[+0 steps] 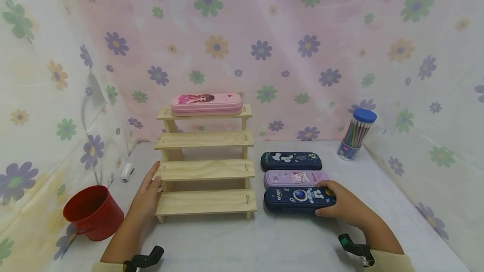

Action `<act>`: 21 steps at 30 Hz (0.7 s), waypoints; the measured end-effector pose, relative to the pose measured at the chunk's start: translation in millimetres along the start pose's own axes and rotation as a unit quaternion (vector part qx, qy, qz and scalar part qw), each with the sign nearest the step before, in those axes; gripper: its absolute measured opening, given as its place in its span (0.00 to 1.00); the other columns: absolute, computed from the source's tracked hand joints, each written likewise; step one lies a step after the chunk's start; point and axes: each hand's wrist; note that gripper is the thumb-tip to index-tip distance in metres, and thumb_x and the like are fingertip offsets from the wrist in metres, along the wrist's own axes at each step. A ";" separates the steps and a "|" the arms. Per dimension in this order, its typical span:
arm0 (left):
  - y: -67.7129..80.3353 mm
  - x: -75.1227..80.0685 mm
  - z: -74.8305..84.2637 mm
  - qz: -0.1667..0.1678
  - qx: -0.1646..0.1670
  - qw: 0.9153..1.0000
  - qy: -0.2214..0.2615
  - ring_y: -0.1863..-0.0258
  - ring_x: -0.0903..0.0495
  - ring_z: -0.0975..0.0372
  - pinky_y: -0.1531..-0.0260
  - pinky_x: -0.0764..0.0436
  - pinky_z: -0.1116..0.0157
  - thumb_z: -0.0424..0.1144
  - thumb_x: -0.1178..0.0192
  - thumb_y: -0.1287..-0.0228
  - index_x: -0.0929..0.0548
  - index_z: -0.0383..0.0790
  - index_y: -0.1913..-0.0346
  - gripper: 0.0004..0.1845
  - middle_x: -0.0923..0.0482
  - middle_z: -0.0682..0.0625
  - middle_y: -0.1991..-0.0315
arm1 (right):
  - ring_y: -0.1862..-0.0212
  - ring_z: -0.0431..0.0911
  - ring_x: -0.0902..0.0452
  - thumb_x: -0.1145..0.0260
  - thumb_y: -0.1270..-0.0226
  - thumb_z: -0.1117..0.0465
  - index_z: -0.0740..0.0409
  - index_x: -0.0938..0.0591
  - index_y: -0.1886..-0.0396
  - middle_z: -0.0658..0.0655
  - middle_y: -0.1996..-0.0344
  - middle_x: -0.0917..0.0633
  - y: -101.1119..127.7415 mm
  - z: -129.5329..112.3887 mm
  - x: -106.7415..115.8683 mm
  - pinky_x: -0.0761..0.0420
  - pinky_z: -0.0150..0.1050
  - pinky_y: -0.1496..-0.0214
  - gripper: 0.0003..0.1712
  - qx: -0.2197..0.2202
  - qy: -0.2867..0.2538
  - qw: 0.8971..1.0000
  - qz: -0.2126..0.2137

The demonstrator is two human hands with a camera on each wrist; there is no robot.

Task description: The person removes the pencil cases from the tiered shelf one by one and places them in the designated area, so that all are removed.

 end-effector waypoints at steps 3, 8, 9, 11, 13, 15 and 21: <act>-0.4 -0.1 -0.2 0.000 0.004 1.000 -0.003 0.14 0.66 0.57 0.19 0.61 0.38 0.58 0.65 0.14 0.57 0.78 0.17 0.30 0.61 0.62 0.14 | 0.35 0.62 0.28 0.15 0.51 0.43 0.54 0.27 0.31 0.67 0.32 0.26 1.0 1.3 0.8 0.24 0.63 0.36 0.51 0.000 0.001 1.000 -0.003; -0.5 0.1 -0.5 0.000 0.007 1.000 -0.001 0.14 0.65 0.57 0.19 0.61 0.38 0.59 0.64 0.14 0.57 0.78 0.17 0.30 0.61 0.62 0.14 | 0.34 0.63 0.28 0.15 0.51 0.43 0.54 0.28 0.30 0.67 0.31 0.27 2.8 5.6 2.4 0.24 0.64 0.35 0.51 0.000 0.015 1.000 -0.008; -0.4 0.2 -0.5 0.000 0.006 1.000 -0.001 0.14 0.65 0.57 0.19 0.61 0.38 0.58 0.64 0.14 0.57 0.78 0.17 0.30 0.61 0.61 0.14 | 0.34 0.62 0.29 0.15 0.50 0.42 0.54 0.28 0.30 0.67 0.31 0.27 3.2 6.6 2.8 0.24 0.64 0.35 0.51 0.001 0.018 1.000 -0.008; -0.3 0.1 0.0 0.000 0.006 1.000 -0.003 0.14 0.65 0.57 0.19 0.61 0.38 0.59 0.64 0.14 0.57 0.77 0.17 0.30 0.61 0.61 0.14 | 0.34 0.63 0.29 0.15 0.50 0.42 0.55 0.27 0.30 0.67 0.31 0.27 3.7 8.0 3.4 0.24 0.64 0.35 0.51 0.002 0.020 1.000 -0.007; 0.1 0.0 0.8 0.000 0.006 1.000 -0.004 0.14 0.65 0.56 0.19 0.61 0.38 0.59 0.64 0.14 0.57 0.75 0.16 0.31 0.61 0.61 0.14 | 0.34 0.63 0.29 0.15 0.51 0.42 0.54 0.27 0.30 0.68 0.31 0.28 3.9 8.7 3.7 0.25 0.65 0.35 0.51 0.004 0.021 1.000 -0.005; 0.5 -0.2 1.4 -0.001 0.006 1.000 -0.006 0.14 0.64 0.55 0.19 0.60 0.37 0.58 0.64 0.14 0.58 0.73 0.16 0.31 0.62 0.61 0.14 | 0.34 0.63 0.30 0.15 0.51 0.42 0.55 0.27 0.30 0.68 0.30 0.29 3.8 8.7 3.8 0.26 0.65 0.34 0.51 0.005 0.020 1.000 -0.004; 1.1 0.5 1.8 -0.004 0.009 1.000 -0.012 0.14 0.63 0.52 0.20 0.57 0.36 0.58 0.64 0.14 0.58 0.74 0.16 0.31 0.62 0.59 0.14 | 0.34 0.63 0.31 0.14 0.51 0.43 0.55 0.27 0.29 0.69 0.30 0.31 3.0 8.4 2.1 0.27 0.67 0.34 0.52 -0.004 0.021 1.000 -0.008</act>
Point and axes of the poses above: each hand's wrist, its own y-axis away from the middle knuckle, its own x-axis out of the back of the hand, z = x × y
